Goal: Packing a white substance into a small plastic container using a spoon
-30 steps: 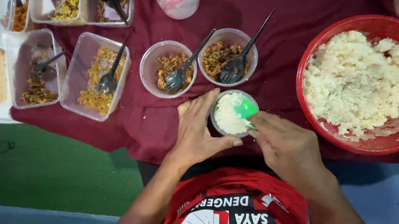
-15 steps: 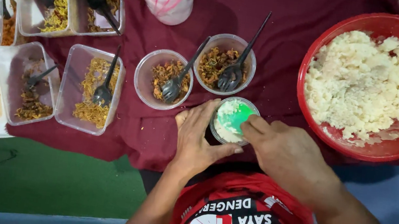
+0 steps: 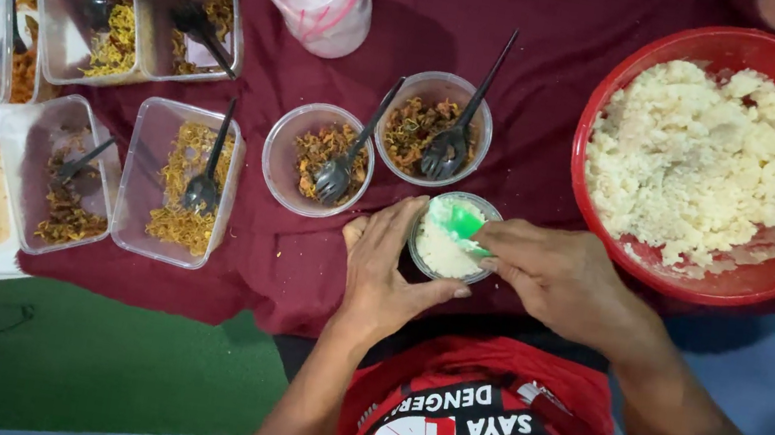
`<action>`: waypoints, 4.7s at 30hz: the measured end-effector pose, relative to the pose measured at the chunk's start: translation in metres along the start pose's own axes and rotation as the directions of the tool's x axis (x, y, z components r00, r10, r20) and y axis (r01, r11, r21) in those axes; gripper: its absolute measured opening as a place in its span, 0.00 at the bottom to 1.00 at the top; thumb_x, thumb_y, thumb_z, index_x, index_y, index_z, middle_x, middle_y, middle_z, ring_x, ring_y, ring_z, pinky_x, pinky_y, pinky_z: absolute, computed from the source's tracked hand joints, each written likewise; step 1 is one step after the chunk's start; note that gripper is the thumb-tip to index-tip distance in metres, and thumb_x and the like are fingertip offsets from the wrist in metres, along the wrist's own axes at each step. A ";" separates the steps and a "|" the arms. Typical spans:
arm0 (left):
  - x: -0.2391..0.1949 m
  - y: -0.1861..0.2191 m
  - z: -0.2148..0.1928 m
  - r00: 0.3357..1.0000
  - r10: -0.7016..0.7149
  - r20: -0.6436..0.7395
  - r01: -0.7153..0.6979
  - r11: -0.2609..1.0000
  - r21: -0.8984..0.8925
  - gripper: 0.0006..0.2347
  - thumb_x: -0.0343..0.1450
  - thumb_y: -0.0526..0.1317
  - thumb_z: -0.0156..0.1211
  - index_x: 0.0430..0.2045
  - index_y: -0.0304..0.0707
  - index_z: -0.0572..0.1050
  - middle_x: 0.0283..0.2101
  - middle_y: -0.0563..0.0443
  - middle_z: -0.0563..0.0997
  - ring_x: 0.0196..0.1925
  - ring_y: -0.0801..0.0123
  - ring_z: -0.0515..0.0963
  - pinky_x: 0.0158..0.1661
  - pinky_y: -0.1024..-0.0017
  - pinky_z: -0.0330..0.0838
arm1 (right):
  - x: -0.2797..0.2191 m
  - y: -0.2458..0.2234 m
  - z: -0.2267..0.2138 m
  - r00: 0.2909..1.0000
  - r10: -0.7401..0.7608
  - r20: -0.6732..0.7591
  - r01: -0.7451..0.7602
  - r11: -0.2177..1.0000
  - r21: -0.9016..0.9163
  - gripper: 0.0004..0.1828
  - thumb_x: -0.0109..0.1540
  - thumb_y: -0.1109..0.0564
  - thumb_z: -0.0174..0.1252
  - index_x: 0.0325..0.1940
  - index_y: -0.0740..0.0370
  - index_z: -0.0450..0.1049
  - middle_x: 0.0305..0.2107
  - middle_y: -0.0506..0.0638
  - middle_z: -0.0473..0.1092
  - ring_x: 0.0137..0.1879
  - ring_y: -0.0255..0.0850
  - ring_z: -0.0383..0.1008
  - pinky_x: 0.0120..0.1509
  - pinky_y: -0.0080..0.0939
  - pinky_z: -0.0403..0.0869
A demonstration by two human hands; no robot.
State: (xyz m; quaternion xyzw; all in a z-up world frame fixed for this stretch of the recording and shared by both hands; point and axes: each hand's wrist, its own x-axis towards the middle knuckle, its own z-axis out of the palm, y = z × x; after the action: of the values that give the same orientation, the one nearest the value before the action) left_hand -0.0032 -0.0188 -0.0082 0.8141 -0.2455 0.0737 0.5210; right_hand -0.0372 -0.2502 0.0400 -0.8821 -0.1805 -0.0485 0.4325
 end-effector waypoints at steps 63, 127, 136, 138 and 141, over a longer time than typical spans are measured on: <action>0.000 -0.001 -0.009 0.998 0.013 0.055 -0.008 0.996 -0.090 0.41 0.52 0.53 0.83 0.58 0.35 0.71 0.56 0.43 0.79 0.60 0.51 0.79 0.56 0.57 0.59 | -0.014 -0.019 0.019 0.999 0.000 -0.043 -0.006 0.990 -0.142 0.10 0.64 0.58 0.62 0.49 0.56 0.83 0.46 0.51 0.80 0.51 0.50 0.81 0.51 0.43 0.77; -0.005 -0.005 -0.014 0.960 -0.142 0.240 0.115 0.986 0.122 0.45 0.52 0.63 0.74 0.63 0.43 0.66 0.64 0.47 0.75 0.63 0.58 0.74 0.62 0.60 0.55 | 0.003 -0.018 0.001 0.974 -0.093 0.207 0.144 0.958 -0.249 0.16 0.63 0.66 0.56 0.55 0.62 0.78 0.52 0.54 0.77 0.56 0.46 0.79 0.62 0.44 0.75; -0.005 0.000 -0.013 0.996 -0.065 0.066 0.075 0.985 -0.155 0.48 0.51 0.52 0.83 0.65 0.31 0.63 0.59 0.40 0.76 0.61 0.51 0.77 0.61 0.56 0.56 | -0.020 -0.021 0.026 0.996 0.065 -0.055 -0.056 0.985 0.161 0.09 0.64 0.66 0.59 0.47 0.68 0.82 0.44 0.57 0.80 0.52 0.56 0.82 0.54 0.50 0.79; -0.005 0.001 -0.013 0.995 -0.073 0.071 0.083 0.985 -0.150 0.49 0.51 0.55 0.83 0.65 0.31 0.63 0.59 0.40 0.76 0.62 0.50 0.76 0.60 0.57 0.56 | -0.025 -0.027 0.031 0.990 0.120 -0.080 -0.103 0.975 0.195 0.09 0.63 0.67 0.60 0.47 0.70 0.81 0.42 0.60 0.80 0.54 0.57 0.82 0.55 0.51 0.78; -0.005 0.000 -0.014 0.995 -0.073 0.074 0.082 0.989 -0.121 0.49 0.48 0.57 0.82 0.63 0.33 0.66 0.60 0.40 0.76 0.66 0.49 0.74 0.62 0.57 0.56 | -0.026 -0.034 0.022 0.987 0.135 -0.091 -0.121 0.983 0.139 0.11 0.62 0.66 0.61 0.49 0.68 0.81 0.44 0.57 0.80 0.55 0.55 0.82 0.56 0.48 0.78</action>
State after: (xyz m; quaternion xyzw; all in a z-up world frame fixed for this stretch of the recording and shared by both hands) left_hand -0.0057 -0.0049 -0.0043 0.7912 -0.2358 0.0097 0.5642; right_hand -0.0753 -0.2213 0.0449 -0.8575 -0.1043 -0.0527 0.5010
